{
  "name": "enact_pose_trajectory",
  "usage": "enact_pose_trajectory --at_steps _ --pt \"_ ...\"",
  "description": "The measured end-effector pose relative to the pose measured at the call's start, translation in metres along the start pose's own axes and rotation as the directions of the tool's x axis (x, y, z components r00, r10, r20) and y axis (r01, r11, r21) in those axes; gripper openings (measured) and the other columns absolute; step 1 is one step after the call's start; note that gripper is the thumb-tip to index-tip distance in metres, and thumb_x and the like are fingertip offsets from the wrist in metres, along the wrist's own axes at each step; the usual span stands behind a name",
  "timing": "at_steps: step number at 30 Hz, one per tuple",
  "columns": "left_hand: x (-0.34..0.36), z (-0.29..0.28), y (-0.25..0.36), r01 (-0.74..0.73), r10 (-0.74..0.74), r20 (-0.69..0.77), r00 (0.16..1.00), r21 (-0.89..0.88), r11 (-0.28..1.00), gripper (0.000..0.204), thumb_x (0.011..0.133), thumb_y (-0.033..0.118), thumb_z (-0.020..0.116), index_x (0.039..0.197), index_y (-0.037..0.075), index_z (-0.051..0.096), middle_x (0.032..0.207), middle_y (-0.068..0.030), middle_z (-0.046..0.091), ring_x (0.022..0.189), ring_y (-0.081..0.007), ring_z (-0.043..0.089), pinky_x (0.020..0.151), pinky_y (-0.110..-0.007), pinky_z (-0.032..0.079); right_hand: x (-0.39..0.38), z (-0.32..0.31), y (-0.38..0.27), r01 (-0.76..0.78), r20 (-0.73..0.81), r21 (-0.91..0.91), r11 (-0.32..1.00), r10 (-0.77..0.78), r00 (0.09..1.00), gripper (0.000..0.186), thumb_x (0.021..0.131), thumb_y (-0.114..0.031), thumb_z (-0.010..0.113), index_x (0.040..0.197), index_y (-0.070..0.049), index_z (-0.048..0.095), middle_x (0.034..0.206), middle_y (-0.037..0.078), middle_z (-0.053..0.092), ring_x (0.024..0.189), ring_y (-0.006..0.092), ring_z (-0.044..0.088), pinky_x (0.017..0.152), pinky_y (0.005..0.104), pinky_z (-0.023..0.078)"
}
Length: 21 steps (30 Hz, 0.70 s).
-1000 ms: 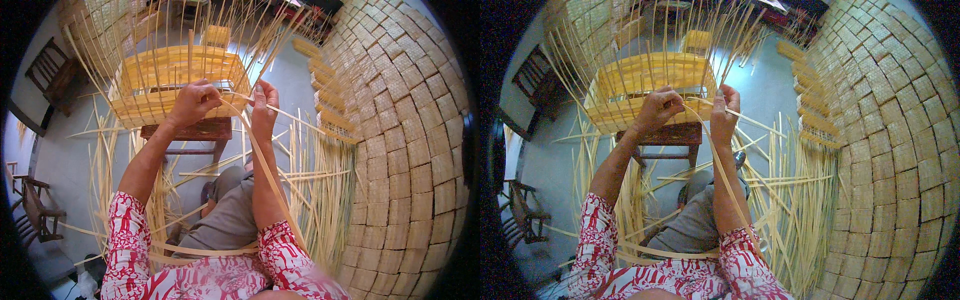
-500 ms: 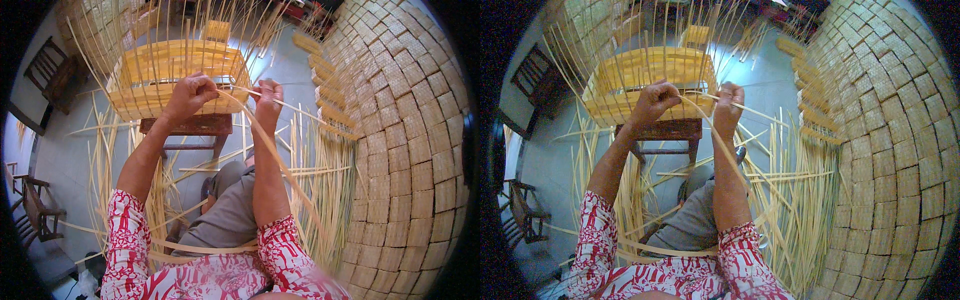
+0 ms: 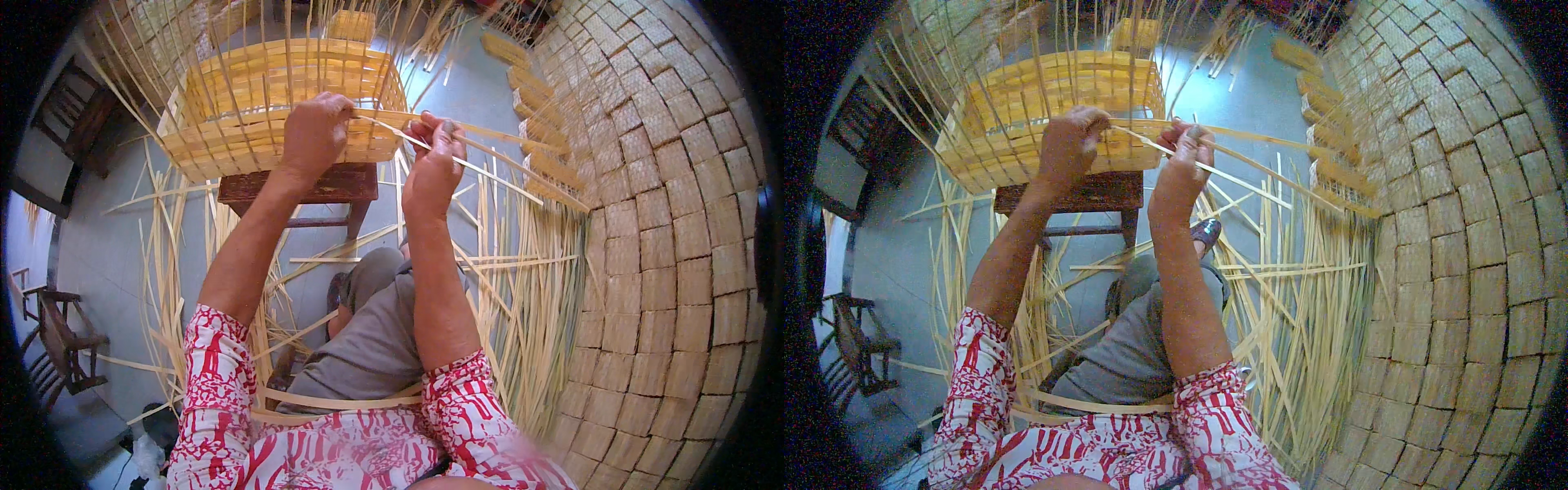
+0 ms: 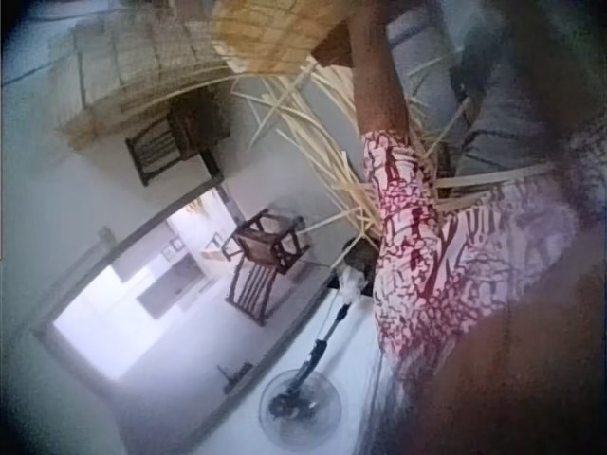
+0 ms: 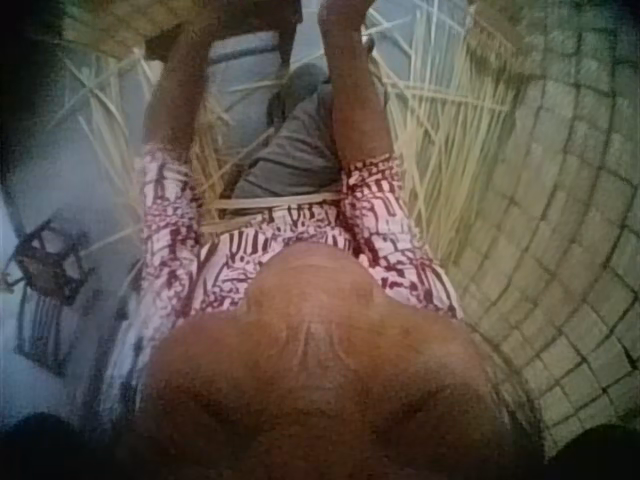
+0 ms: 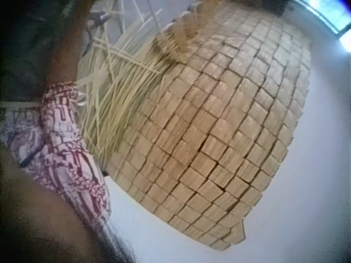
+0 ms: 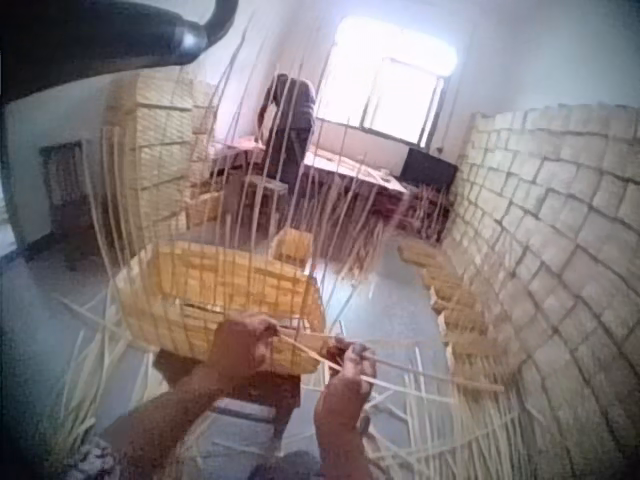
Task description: The person weaves thin bamboo strips into a basket frame, interlacing them by hand to form a grid pattern. The basket is held on a wooden stool while the person sits and works continuously.
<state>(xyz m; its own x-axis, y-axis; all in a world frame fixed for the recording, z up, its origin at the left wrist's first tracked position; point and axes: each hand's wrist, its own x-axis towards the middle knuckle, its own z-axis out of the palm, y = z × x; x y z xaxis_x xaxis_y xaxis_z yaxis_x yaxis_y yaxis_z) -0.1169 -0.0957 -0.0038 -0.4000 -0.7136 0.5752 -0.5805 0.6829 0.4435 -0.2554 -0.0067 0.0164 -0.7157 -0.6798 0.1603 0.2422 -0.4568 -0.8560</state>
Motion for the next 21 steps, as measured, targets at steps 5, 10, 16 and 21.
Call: enact_pose_trajectory --at_steps 5,10,16,21 --pt "0.001 0.006 -0.007 -0.128 0.125 0.097 0.987 0.02 0.992 0.015 0.08 0.002 0.061 0.093 0.004 0.068 0.085 -0.0172 0.068 0.085 -0.0387 0.066 0.072 -0.047 0.052 0.001 -0.01 0.007 0.199 0.207 -0.236 0.951 -0.151 0.967 0.046 0.096 -0.03 0.065 0.128 -0.002 0.049 0.112 0.011 0.058 0.094 0.0173 0.058 0.084 0.0296 0.05" --pt "0.004 -0.008 -0.016 -0.058 0.061 0.239 0.969 -0.017 0.998 0.017 0.081 0.009 0.063 0.096 0.003 0.068 0.082 -0.0209 0.067 0.081 -0.0392 0.067 0.07 -0.046 0.053 0.001 -0.022 -0.024 0.488 0.411 -0.516 0.704 -0.296 0.862 0.094 0.081 -0.038 0.083 0.149 -0.002 0.029 0.134 0.018 0.049 0.113 0.029 0.056 0.098 0.0398 0.044" --pt "-0.035 -0.065 -0.037 0.06 -0.034 0.223 0.974 -0.108 0.992 0.02 0.092 0.017 0.065 0.104 0.001 0.069 0.086 -0.0171 0.071 0.073 -0.0283 0.07 0.069 -0.039 0.055 -0.002 -0.034 -0.005 0.764 0.724 -0.634 0.118 -0.255 0.64 0.028 0.082 -0.024 0.075 0.104 -0.009 0.067 0.106 0.012 0.067 0.104 0.0324 0.062 0.091 0.0449 0.045" --pt "-0.061 -0.088 -0.07 0.086 -0.016 0.21 0.978 -0.33 0.94 0.021 0.097 0.016 0.061 0.111 0.002 0.068 0.087 -0.0156 0.073 0.075 -0.0209 0.071 0.071 -0.034 0.057 -0.035 -0.013 -0.007 0.741 0.774 -0.628 0.237 0.095 0.626 0.008 0.091 -0.021 0.062 0.096 -0.015 0.064 0.079 0.013 0.068 0.079 0.0387 0.066 0.071 0.0477 0.05"
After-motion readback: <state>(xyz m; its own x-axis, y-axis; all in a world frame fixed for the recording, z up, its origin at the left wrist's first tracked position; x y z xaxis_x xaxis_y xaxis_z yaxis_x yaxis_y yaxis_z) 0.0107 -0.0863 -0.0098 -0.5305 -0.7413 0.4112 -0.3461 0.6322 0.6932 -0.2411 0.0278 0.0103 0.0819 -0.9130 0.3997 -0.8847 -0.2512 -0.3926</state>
